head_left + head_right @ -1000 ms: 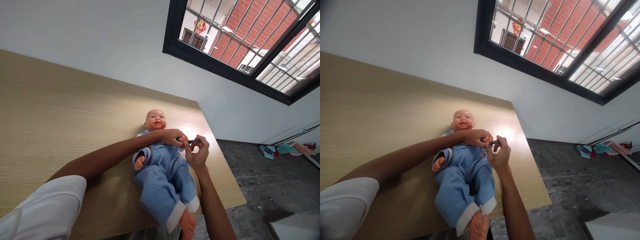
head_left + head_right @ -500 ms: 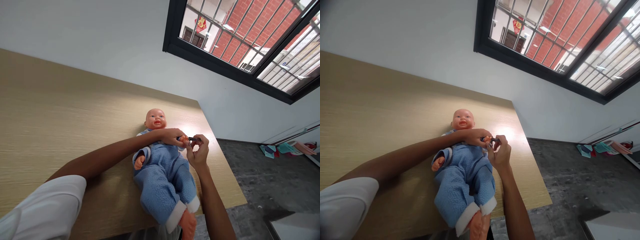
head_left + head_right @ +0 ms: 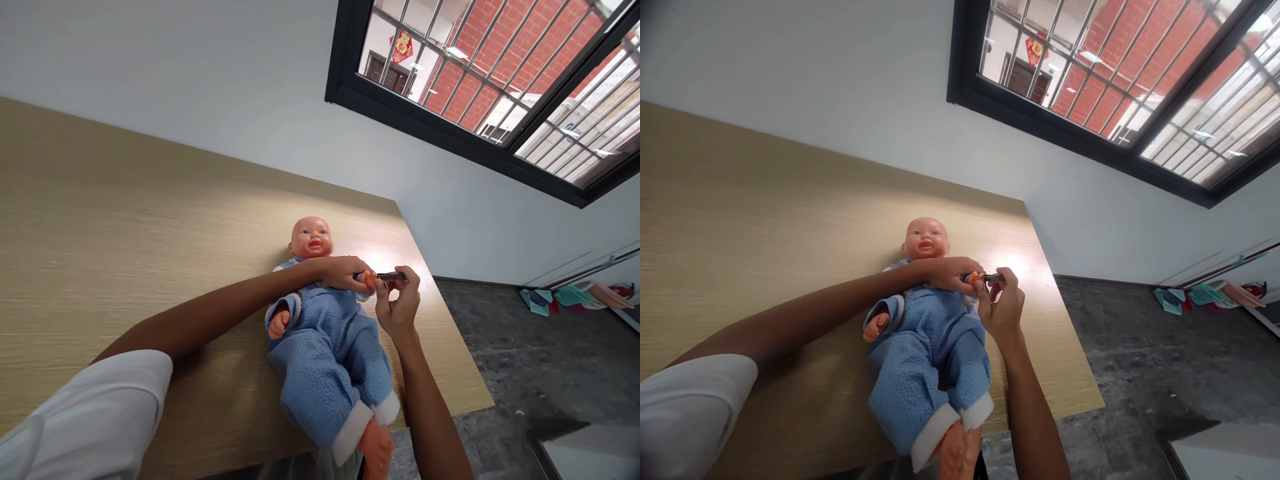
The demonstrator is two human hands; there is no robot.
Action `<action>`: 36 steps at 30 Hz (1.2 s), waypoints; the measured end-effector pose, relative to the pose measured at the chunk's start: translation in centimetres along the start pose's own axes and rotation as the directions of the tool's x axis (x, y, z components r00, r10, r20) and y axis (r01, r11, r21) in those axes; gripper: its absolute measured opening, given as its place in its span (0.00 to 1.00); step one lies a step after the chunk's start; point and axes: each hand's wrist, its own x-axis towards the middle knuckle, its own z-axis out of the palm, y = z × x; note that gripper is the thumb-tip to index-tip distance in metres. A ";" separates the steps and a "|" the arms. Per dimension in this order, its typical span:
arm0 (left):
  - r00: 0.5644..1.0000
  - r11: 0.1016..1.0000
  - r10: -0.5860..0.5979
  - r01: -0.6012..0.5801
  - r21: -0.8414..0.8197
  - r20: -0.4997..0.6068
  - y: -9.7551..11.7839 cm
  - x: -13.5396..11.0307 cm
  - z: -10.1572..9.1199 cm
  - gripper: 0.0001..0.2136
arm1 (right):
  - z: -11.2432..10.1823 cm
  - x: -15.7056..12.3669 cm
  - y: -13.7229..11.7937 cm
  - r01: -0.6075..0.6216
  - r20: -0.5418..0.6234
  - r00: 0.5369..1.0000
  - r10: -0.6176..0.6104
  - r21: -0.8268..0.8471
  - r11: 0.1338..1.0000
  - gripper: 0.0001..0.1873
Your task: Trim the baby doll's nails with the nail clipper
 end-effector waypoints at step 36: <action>1.000 0.998 -0.004 0.003 -0.056 -0.019 0.0 0.0 0.0 0.13 | 0.1 -0.1 0.0 0.067 -0.022 0.997 -0.068 -0.030 0.997 0.10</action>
